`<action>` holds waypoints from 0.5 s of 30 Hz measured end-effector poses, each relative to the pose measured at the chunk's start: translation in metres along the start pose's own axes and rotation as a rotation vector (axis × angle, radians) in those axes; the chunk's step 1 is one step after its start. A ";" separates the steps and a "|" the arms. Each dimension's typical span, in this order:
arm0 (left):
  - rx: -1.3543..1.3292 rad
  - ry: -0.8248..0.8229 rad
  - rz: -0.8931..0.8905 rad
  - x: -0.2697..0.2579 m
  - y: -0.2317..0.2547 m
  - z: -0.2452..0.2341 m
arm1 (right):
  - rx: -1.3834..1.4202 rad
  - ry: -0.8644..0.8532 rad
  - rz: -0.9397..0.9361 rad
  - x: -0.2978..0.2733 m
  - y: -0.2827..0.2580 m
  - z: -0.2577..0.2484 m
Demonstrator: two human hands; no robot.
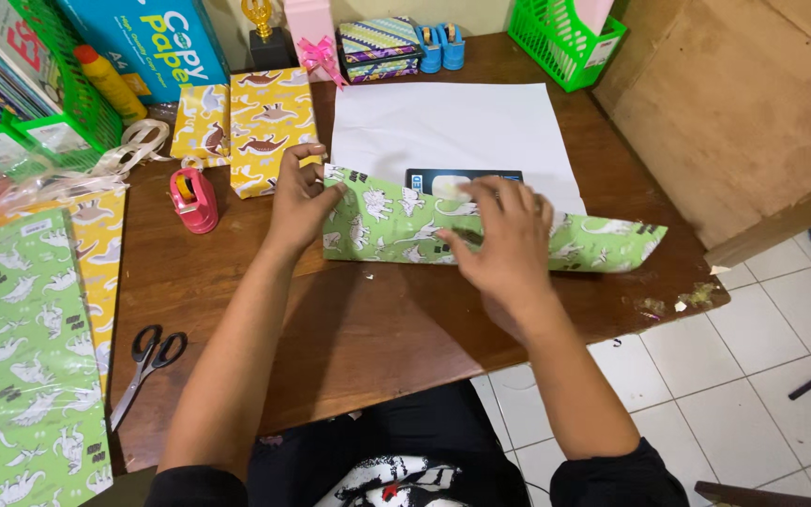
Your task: The person wraps a rectangular box with green dinosaur-patterned wrapping paper. They fold the paper around the box, secure it with tape from a pink dispenser, and fold the ends to complete the package.
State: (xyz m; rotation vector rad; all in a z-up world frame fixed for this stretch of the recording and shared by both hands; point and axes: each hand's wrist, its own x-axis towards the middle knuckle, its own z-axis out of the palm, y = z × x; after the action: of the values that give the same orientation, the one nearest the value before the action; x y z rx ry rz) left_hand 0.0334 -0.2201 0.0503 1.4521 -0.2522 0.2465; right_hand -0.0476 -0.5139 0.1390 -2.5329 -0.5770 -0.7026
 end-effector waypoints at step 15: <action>0.269 0.145 -0.226 -0.010 0.000 0.001 | 0.149 -0.426 -0.061 0.061 0.106 0.031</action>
State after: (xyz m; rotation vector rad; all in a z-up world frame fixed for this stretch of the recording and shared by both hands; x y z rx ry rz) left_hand 0.0237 -0.2213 0.0475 1.7046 0.0670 0.2061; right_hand 0.0645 -0.5677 0.1169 -2.5398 -0.8160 -0.1253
